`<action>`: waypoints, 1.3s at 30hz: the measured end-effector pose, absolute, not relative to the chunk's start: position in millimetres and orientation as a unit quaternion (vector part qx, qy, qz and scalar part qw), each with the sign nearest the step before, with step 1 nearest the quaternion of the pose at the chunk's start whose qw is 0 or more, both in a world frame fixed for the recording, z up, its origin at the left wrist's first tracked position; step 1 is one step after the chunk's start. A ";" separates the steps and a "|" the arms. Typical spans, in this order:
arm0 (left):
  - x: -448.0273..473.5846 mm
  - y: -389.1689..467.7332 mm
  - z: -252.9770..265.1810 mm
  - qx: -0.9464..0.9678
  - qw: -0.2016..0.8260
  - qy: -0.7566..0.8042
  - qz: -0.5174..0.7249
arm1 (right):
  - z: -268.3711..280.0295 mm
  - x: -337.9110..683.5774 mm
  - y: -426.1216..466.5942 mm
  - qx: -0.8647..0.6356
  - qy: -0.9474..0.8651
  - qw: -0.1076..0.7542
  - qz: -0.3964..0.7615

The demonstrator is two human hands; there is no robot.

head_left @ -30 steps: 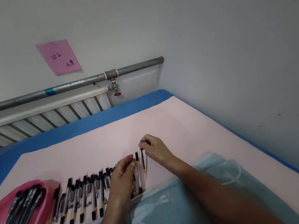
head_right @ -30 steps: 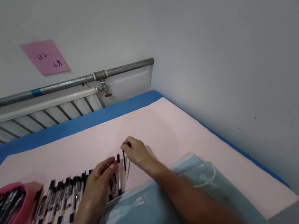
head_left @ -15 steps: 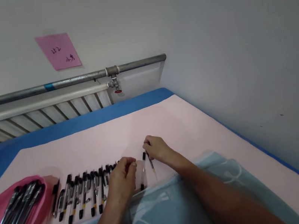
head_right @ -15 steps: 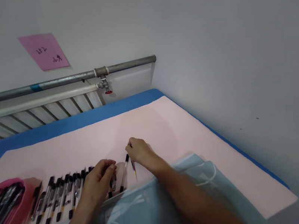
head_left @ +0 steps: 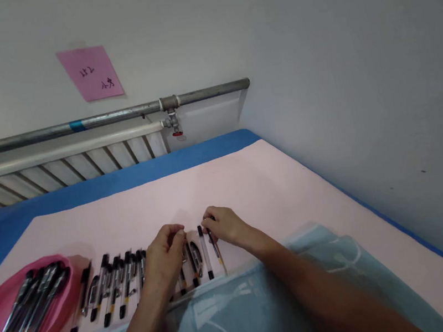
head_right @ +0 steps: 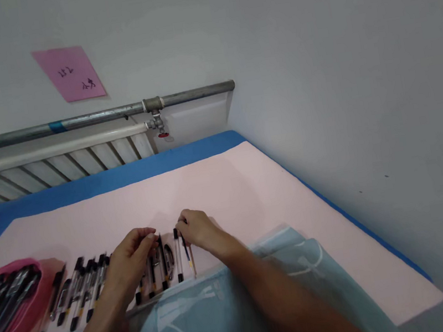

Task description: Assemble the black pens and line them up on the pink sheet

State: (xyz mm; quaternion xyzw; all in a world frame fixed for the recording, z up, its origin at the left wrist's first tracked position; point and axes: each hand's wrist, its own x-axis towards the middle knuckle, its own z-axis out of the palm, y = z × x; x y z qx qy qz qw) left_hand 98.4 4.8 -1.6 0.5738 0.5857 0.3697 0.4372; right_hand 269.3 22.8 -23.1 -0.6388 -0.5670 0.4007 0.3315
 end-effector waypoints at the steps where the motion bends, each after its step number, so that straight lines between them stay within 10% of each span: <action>1: 97.7 5.1 -1.8 0.574 0.437 0.584 0.372 | -23.8 268.2 22.6 -0.636 -0.566 0.342 0.398; 11: 91.2 11.8 -6.7 0.567 0.430 0.582 0.393 | -28.8 270.3 21.7 -0.661 -0.653 0.282 0.239; 39: 90.4 12.4 -4.7 0.612 0.392 0.601 0.332 | -29.1 251.8 12.0 -0.639 -0.619 0.236 0.392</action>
